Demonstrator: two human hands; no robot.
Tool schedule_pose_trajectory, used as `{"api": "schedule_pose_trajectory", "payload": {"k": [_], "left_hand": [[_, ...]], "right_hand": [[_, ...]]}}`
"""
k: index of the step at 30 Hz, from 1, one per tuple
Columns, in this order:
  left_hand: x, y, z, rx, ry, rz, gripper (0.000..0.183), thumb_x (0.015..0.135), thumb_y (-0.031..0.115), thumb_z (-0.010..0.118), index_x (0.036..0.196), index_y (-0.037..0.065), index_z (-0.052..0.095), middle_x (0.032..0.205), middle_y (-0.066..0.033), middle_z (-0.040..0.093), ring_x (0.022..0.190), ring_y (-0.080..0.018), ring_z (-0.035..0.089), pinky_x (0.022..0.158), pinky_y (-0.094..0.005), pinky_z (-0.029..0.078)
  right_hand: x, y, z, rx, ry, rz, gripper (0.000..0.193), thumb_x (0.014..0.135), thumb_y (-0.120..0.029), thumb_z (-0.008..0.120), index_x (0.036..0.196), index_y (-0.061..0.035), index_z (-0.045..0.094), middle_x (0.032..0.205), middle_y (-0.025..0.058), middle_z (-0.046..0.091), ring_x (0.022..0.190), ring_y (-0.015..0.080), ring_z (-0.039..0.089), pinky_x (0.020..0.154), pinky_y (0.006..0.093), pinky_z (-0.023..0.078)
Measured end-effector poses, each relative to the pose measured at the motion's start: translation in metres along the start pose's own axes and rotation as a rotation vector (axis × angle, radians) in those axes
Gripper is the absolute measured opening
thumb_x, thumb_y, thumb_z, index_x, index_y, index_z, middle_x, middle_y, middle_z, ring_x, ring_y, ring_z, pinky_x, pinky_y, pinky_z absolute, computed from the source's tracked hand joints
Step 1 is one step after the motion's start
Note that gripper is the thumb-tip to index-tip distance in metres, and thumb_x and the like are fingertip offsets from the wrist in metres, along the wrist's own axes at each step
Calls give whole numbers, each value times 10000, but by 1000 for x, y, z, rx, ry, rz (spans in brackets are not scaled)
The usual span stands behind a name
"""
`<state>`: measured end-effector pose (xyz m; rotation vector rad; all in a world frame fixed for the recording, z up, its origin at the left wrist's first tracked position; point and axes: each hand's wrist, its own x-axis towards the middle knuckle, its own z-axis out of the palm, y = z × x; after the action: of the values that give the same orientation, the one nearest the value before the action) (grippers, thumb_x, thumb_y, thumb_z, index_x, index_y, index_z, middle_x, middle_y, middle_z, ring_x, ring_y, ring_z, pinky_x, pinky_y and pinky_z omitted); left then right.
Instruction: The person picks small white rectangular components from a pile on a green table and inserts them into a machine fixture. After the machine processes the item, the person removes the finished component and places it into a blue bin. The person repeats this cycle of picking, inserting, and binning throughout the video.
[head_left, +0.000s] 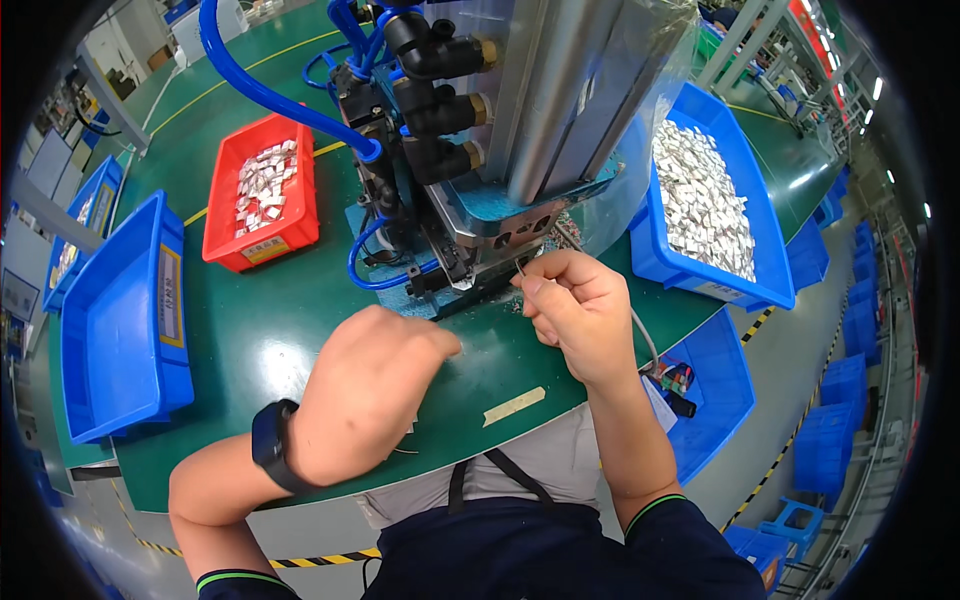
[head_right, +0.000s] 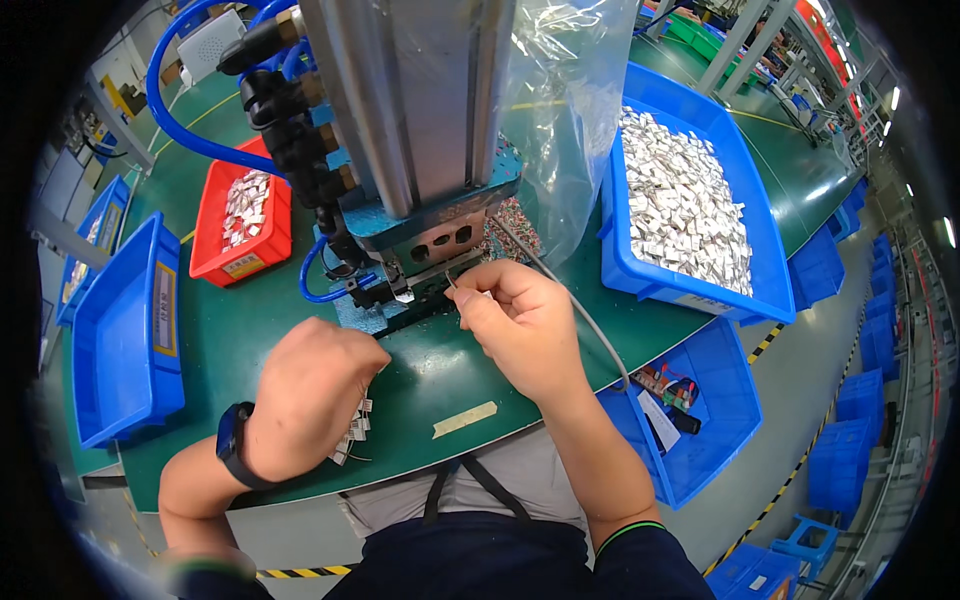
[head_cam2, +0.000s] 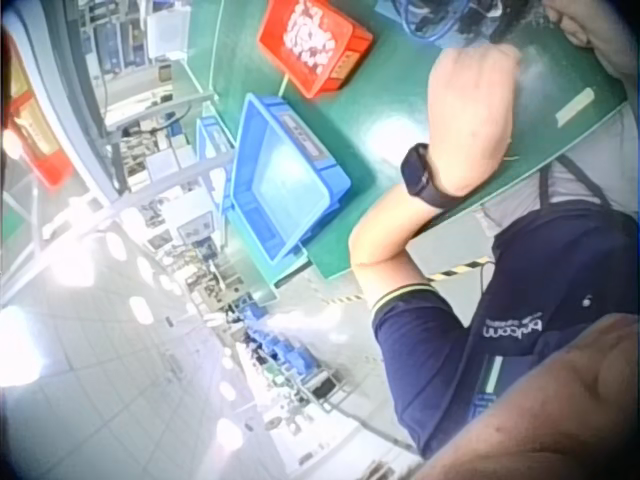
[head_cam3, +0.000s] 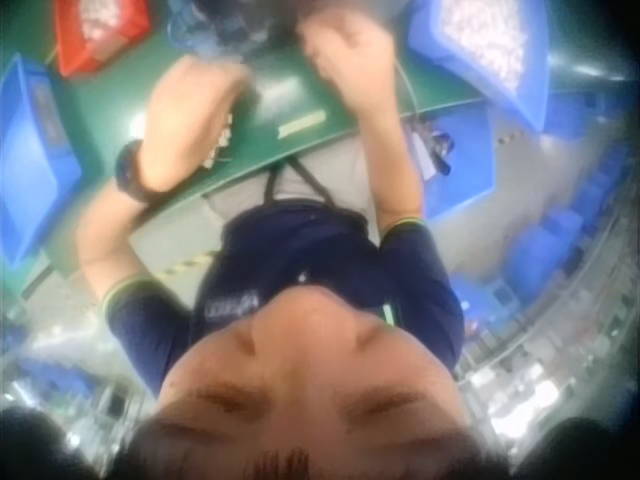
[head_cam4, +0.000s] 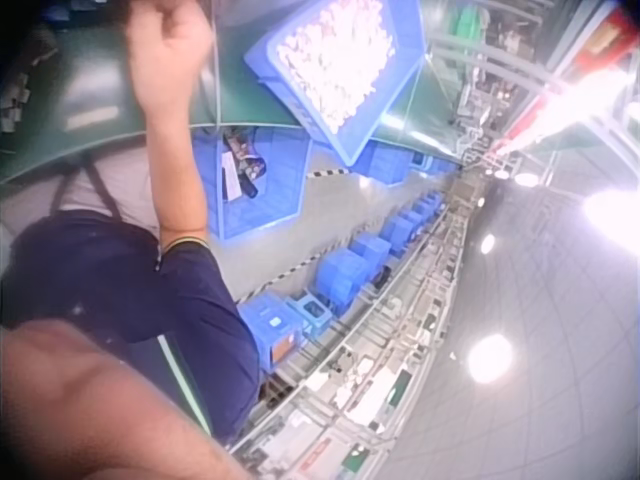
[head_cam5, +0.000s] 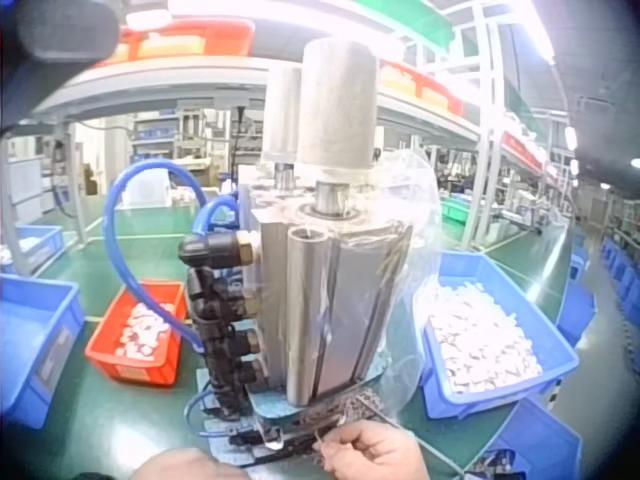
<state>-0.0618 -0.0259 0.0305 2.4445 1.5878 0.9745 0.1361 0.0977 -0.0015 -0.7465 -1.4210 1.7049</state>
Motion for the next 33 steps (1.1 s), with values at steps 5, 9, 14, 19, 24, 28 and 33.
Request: {"api": "schedule_pose_trajectory", "payload": {"k": [5,9,14,19,24,28,33], "left_hand": [[-2,4,11,-754,168,-597,171,886,-25,690,983,0,551,896,-69,660,841,-144,645,735,-255,515],[2,5,10,-981,176,-720,170,915,28,686,985,9,532,911,-65,660,847,-104,642,739,-230,520],[3,4,10,-1035,190,-732,193,930,50,673,1036,4,519,926,-74,659,825,-100,638,736,-232,529],[3,4,13,-1100,186,-651,257,942,44,649,1131,1,480,969,-92,641,839,-120,644,750,-256,543],[0,10,14,-1157,187,-700,292,929,23,657,1152,3,470,984,-90,617,856,-131,627,766,-287,553],[-4,16,14,-647,75,-353,264,903,36,678,1118,20,526,984,-107,616,847,-174,629,731,-319,534],[-16,19,28,-200,-204,138,244,805,75,717,1017,30,605,1001,-106,591,857,-267,575,746,-369,475]], "right_hand": [[-2,-6,1,175,-178,247,108,900,-71,654,962,8,613,684,23,590,479,37,475,400,200,335],[-10,-11,20,40,-315,412,200,903,-148,714,971,8,609,642,-3,551,456,25,432,383,198,298],[-11,-9,26,22,-345,416,223,922,-193,717,949,6,622,657,-32,540,482,-2,391,399,193,263],[-12,-9,22,126,-227,374,167,926,-158,701,907,-5,636,657,-30,556,498,-4,413,410,186,271],[-20,-12,16,18,-304,336,136,915,-137,702,864,-26,643,647,-27,568,499,1,430,411,183,280],[-22,-22,-2,32,-152,304,136,897,-121,713,831,-33,634,645,-5,585,480,8,436,396,190,277],[-7,-19,-4,138,24,177,174,883,-86,700,772,-10,589,632,23,565,442,7,380,373,199,230]]}}
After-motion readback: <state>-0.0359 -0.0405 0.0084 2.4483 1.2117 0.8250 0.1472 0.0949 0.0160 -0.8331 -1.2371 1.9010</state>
